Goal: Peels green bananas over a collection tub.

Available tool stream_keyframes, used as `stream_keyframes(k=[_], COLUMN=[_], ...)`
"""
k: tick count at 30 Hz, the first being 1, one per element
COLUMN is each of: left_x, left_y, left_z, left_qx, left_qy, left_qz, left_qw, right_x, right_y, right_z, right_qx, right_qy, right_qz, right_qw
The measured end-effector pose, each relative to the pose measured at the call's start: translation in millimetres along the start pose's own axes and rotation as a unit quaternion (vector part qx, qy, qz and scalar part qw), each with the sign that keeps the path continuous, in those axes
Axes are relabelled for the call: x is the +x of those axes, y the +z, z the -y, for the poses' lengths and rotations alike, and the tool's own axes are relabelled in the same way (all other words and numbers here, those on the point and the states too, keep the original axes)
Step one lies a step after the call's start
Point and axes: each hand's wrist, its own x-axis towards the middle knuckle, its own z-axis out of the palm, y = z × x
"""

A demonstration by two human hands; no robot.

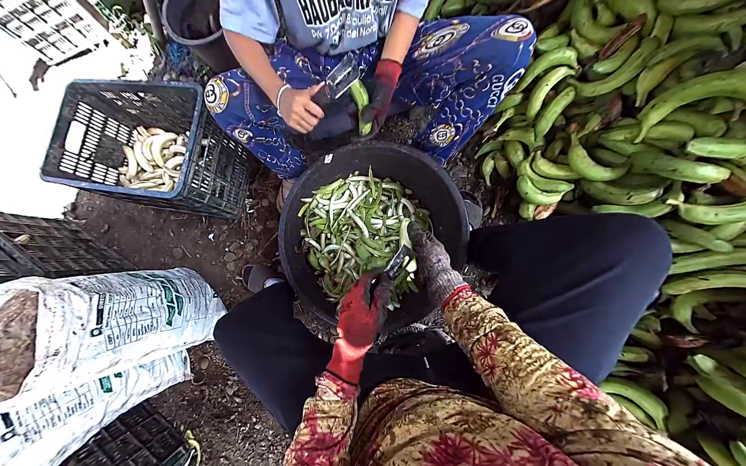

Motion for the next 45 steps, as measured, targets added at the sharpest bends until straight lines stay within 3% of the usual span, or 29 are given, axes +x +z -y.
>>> stream_keyframes(k=[2,4,7,14,18,23,25,27,30,32,35,38,42,45], left_x=[-3,13,46,25,7,14,25,41,63,73,71,49,22,18], left_y=[2,-6,-18,-3,15,12,5,-5,-18,-20,-14,1,22,25], left_z=[1,2,19,-9,-16,-18,-12,-7,3,6,4,0,4,9], left_qx=[0.022,0.097,0.158,0.127,0.147,0.131,0.122,0.127,0.166,0.193,0.192,0.186,0.203,0.211], left_qy=[-0.009,-0.057,-0.116,-0.055,-0.026,-0.087,-0.1,-0.1,-0.086,-0.093,-0.083,-0.011,0.072,0.085], left_qz=[-0.018,-0.037,-0.06,-0.034,-0.081,-0.061,-0.028,-0.006,0.007,0.002,-0.03,-0.061,-0.144,-0.194], left_qw=[1.0,0.993,0.979,0.99,0.985,0.986,0.987,0.987,0.982,0.977,0.978,0.981,0.966,0.954], right_x=[-4,-17,-35,0,-5,-12,-8,0,6,6,7,13,14,12], right_y=[6,11,11,17,22,28,28,21,2,-7,-4,7,15,24], right_z=[1,-4,-9,-1,20,23,16,4,-5,-6,-4,-2,6,9], right_qx=[0.055,0.105,0.059,0.043,0.059,-0.099,-0.08,-0.007,-0.005,-0.004,0.065,0.116,0.306,0.337], right_qy=[0.022,0.064,0.088,0.026,-0.041,-0.067,-0.052,-0.023,0.024,0.051,0.075,0.067,0.104,0.117], right_qz=[0.035,0.123,0.219,0.005,-0.09,-0.131,-0.087,0.036,0.266,0.316,0.216,0.085,0.054,0.034], right_qw=[0.998,0.985,0.97,0.999,0.993,0.984,0.992,0.999,0.964,0.947,0.971,0.987,0.945,0.934])
